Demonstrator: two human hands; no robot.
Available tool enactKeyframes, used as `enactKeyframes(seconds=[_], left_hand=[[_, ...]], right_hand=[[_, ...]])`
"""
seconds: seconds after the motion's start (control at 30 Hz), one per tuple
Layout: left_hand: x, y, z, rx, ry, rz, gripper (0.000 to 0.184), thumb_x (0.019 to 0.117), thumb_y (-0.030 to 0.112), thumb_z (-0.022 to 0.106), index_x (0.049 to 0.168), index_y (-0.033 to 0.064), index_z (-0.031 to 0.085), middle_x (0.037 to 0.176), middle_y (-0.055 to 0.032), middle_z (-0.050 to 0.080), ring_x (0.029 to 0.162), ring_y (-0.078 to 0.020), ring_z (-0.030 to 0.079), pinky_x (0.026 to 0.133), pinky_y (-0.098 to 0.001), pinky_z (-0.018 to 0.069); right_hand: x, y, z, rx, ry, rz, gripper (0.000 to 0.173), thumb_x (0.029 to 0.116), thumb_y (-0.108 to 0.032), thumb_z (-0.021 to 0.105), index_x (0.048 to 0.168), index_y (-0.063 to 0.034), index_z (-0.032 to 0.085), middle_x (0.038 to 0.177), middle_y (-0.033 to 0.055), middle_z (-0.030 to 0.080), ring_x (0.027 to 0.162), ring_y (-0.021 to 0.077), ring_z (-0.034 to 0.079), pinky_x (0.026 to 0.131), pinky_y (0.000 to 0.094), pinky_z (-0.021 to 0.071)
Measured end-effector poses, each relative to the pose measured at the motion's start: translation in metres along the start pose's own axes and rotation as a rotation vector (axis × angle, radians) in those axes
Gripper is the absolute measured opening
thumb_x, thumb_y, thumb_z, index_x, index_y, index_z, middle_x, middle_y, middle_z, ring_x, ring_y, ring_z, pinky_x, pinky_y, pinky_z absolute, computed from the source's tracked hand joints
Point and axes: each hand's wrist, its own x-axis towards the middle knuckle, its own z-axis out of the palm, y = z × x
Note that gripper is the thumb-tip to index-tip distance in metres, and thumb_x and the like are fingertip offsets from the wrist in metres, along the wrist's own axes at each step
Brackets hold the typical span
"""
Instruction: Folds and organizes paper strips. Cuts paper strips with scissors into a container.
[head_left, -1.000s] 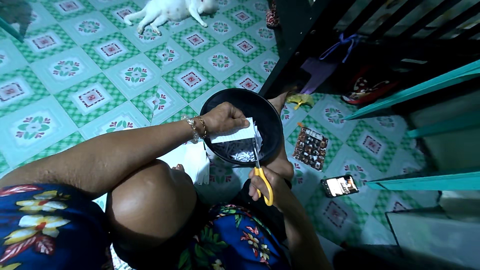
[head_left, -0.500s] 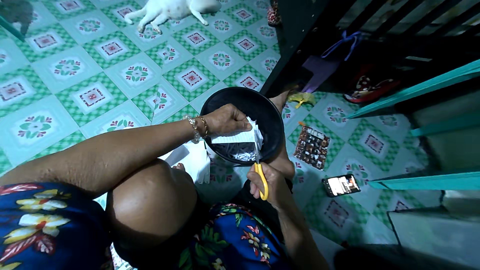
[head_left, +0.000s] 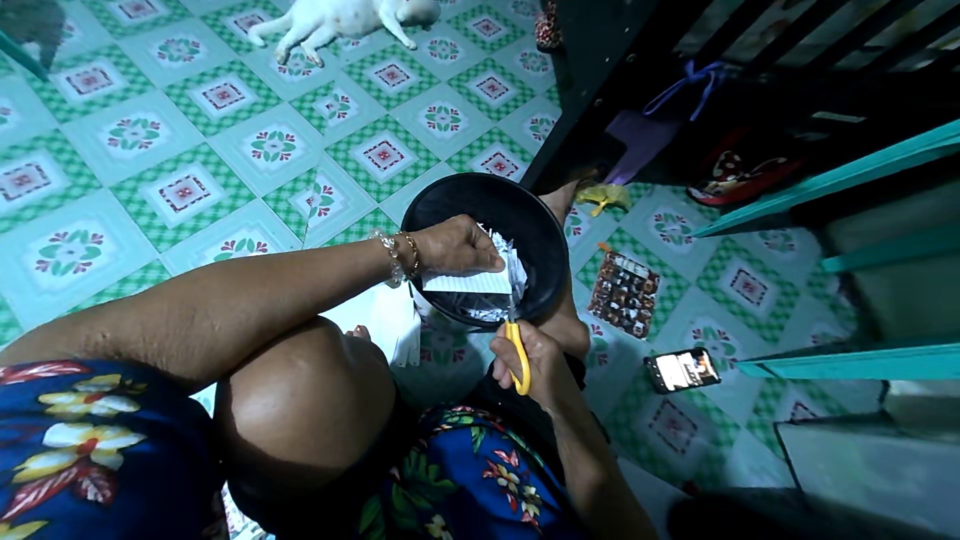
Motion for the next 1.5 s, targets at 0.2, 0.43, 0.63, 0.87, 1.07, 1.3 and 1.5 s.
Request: enactKeyframes(seconds=[0.2, 0.43, 0.63, 0.87, 1.07, 1.3, 1.5], left_hand=[[0.002, 0.001, 0.002, -0.036, -0.011, -0.039, 0.032, 0.1036, 0.015, 0.061, 0.074, 0.0039, 0.064, 0.057, 0.0050, 0.051, 0.048, 0.0008, 0.044, 0.049, -0.0158, 0.0366], [0.003, -0.002, 0.001, 0.002, -0.028, -0.043, 0.034, 0.1039, 0.016, 0.060, 0.072, 0.0046, 0.063, 0.057, 0.0057, 0.049, 0.048, 0.0013, 0.043, 0.048, -0.0162, 0.0361], [0.001, -0.004, -0.004, -0.041, 0.058, -0.046, 0.031, 0.1054, 0.013, 0.056, 0.075, 0.0055, 0.060, 0.060, 0.0050, 0.047, 0.051, -0.0008, 0.042, 0.050, -0.0176, 0.0347], [0.000, -0.001, -0.007, 0.010, 0.081, -0.029, 0.029, 0.1056, 0.013, 0.056, 0.079, 0.0032, 0.063, 0.063, 0.0031, 0.051, 0.054, -0.0012, 0.047, 0.054, -0.0178, 0.0394], [0.001, -0.003, -0.004, -0.008, 0.045, -0.016, 0.027, 0.1055, 0.013, 0.056, 0.081, 0.0026, 0.064, 0.065, 0.0029, 0.053, 0.056, -0.0012, 0.049, 0.056, -0.0178, 0.0416], [0.001, 0.000, -0.004, -0.010, 0.030, -0.027, 0.027, 0.1060, 0.013, 0.055, 0.083, 0.0027, 0.064, 0.065, 0.0032, 0.053, 0.056, -0.0007, 0.049, 0.056, -0.0173, 0.0412], [-0.002, -0.002, -0.008, -0.045, 0.018, -0.111, 0.029, 0.1042, 0.019, 0.060, 0.080, 0.0041, 0.065, 0.063, 0.0024, 0.058, 0.054, -0.0006, 0.052, 0.053, -0.0175, 0.0436]], right_hand=[[0.003, -0.002, 0.002, -0.009, 0.036, -0.009, 0.013, 0.0994, -0.014, 0.062, 0.094, -0.0026, 0.060, 0.059, -0.0097, 0.058, 0.049, -0.0042, 0.056, 0.050, 0.0119, 0.0490], [0.003, 0.001, -0.001, -0.002, 0.027, -0.026, 0.014, 0.0979, -0.013, 0.064, 0.088, -0.0044, 0.061, 0.056, -0.0105, 0.059, 0.046, -0.0050, 0.056, 0.047, 0.0116, 0.0485], [-0.005, -0.001, -0.010, 0.081, -0.094, 0.116, 0.014, 0.1032, -0.016, 0.054, 0.101, -0.0033, 0.058, 0.064, -0.0091, 0.062, 0.055, -0.0003, 0.062, 0.057, 0.0156, 0.0543], [-0.010, -0.004, -0.016, 0.061, -0.153, 0.166, 0.014, 0.1016, -0.019, 0.056, 0.101, -0.0051, 0.057, 0.064, -0.0100, 0.061, 0.056, -0.0009, 0.061, 0.057, 0.0147, 0.0532], [-0.007, -0.001, -0.014, 0.059, -0.145, 0.074, 0.014, 0.1011, -0.019, 0.057, 0.100, -0.0050, 0.058, 0.064, -0.0114, 0.061, 0.055, -0.0030, 0.060, 0.056, 0.0134, 0.0524], [-0.007, -0.003, -0.010, 0.058, -0.075, 0.077, 0.010, 0.0994, -0.015, 0.059, 0.093, -0.0073, 0.059, 0.058, -0.0116, 0.059, 0.048, -0.0039, 0.056, 0.048, 0.0115, 0.0481], [-0.009, 0.002, -0.006, 0.019, -0.012, 0.033, 0.010, 0.0971, -0.015, 0.063, 0.093, -0.0060, 0.060, 0.058, -0.0118, 0.058, 0.048, -0.0049, 0.055, 0.048, 0.0111, 0.0475]])
